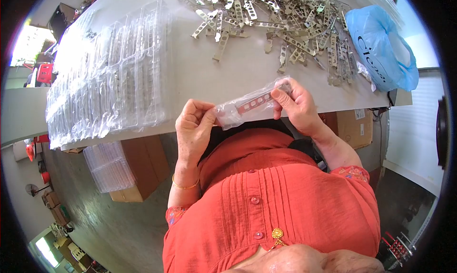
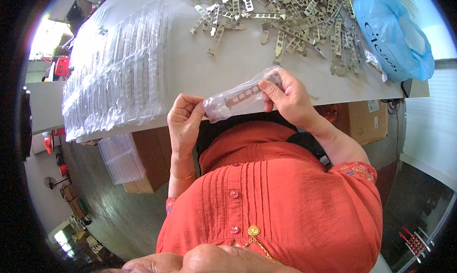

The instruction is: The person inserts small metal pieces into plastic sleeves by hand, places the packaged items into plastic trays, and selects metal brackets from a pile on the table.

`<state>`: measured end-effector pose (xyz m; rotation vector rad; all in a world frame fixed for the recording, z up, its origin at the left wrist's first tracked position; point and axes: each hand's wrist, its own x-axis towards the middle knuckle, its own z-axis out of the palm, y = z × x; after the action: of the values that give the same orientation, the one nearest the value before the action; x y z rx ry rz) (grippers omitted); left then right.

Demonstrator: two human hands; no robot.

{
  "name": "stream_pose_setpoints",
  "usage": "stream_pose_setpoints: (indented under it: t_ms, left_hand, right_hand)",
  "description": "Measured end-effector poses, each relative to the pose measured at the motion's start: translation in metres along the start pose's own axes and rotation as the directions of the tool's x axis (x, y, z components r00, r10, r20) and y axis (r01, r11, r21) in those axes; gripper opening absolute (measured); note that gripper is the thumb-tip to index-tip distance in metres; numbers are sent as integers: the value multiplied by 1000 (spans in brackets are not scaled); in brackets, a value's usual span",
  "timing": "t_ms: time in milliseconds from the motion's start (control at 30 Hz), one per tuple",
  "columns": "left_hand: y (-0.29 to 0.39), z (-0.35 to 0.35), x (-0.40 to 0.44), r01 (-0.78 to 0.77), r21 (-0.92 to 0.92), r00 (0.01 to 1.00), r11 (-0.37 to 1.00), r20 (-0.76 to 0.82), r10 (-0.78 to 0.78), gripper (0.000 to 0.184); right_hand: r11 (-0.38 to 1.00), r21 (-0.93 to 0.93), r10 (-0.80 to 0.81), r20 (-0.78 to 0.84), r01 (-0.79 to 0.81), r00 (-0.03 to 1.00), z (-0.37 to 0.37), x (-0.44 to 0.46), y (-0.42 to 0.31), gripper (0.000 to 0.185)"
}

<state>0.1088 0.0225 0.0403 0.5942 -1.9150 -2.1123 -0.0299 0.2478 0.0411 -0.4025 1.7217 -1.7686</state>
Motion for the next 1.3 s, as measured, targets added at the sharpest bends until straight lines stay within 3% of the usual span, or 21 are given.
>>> stream_pose_setpoints:
  t_ms: [33, 100, 133, 200, 267, 333, 400, 467, 567, 767, 900, 967, 1067, 1200, 1300]
  left_hand:
    - [1, 1, 0, -3, 1, 1000, 1000, 2, 3, 4]
    - [4, 6, -1, -169, 312, 975, 935, -88, 206, 12]
    - [7, 9, -2, -170, 311, 975, 935, -87, 206, 12]
    - [13, 16, -3, -411, 497, 892, 764, 48, 449, 19]
    - [13, 23, -1, -455, 545, 873, 704, 116, 474, 24]
    - [17, 33, 0, -431, 578, 902, 693, 254, 349, 26]
    - [17, 36, 0, -369, 515, 928, 774, 255, 273, 20]
    - [16, 32, -2, -142, 426, 947, 894, 322, -3, 15]
    - [8, 32, -3, -180, 371, 955, 911, 289, 71, 14]
    - [10, 32, -3, -152, 413, 954, 898, 299, 24, 15]
    - [10, 34, -4, -131, 400, 954, 907, 298, 6, 15]
    - [10, 33, -3, -68, 360, 955, 930, 292, -43, 15]
    - [19, 36, -2, -3, 284, 979, 959, 196, -55, 19]
    - [13, 23, 4, 61, 328, 977, 943, 175, -124, 24]
    - [14, 21, 7, 196, 214, 958, 957, 165, -234, 22]
  right_hand:
    - [999, -36, -40, -8, 40, 999, 2, 0, -1, 20]
    - [994, -57, -90, -13, 89, 996, 4, 2, 0, 19]
    - [988, -77, -136, -16, 134, 991, 4, 2, 1, 19]
    - [983, -128, -126, 25, 128, 992, 7, 0, -1, 18]
    - [975, -180, -117, 67, 127, 991, 11, -3, -7, 17]
    - [965, -227, -107, 119, 132, 987, 17, -7, -14, 16]
    - [961, -230, -126, 122, 152, 984, 17, -7, -14, 15]
    - [958, -229, -132, 176, 171, 976, 14, -5, -12, 14]
    - [988, -110, -75, 239, 104, 968, 13, -1, -6, 14]
    - [998, 18, -60, 305, 57, 950, 11, 8, 0, 16]
    - [1000, -3, -10, 332, 12, 943, 10, 7, -10, 15]
    - [993, 22, 107, 234, -116, 966, 12, 6, -13, 12]
    - [988, 139, 38, 208, -68, 977, 4, 11, -4, 10]
    - [986, 164, 4, 148, -28, 989, -2, 16, -3, 10]
    - [988, 148, 24, 110, -41, 994, -3, 17, 0, 10]
